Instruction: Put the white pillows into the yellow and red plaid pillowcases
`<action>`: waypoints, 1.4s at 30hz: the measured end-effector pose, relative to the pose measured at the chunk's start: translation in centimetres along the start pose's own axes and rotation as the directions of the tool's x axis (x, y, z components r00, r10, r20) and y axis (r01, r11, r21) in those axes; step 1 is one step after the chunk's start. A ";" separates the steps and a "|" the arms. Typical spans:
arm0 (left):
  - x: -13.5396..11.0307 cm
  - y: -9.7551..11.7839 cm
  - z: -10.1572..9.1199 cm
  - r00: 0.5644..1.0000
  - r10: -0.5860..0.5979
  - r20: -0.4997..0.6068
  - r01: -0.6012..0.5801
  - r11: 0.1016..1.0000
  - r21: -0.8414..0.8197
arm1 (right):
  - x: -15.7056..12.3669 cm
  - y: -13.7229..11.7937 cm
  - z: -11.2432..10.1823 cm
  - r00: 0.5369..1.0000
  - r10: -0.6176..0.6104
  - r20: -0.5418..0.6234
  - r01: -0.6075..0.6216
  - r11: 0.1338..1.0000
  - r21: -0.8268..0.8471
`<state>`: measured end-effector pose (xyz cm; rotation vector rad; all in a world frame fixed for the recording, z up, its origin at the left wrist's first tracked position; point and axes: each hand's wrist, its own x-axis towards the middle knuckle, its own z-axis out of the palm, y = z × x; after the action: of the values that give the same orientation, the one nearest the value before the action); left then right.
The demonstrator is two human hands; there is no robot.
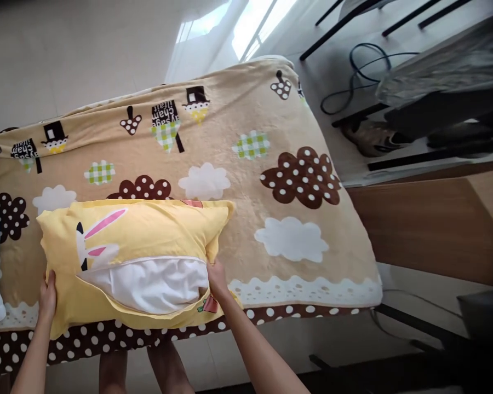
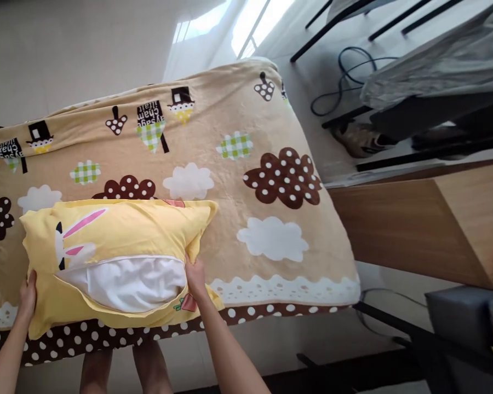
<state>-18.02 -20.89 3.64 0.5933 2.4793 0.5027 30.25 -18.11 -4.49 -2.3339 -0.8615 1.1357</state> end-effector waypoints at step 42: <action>-9.1 11.2 11.0 0.523 0.698 0.489 -0.851 0.402 0.337 | -11.0 -9.8 8.9 0.593 -0.697 0.402 0.778 0.625 -0.063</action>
<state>-1.39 -13.71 3.90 1.9972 1.8808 -0.0243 14.33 -17.70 2.15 -1.5804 -1.9699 1.0740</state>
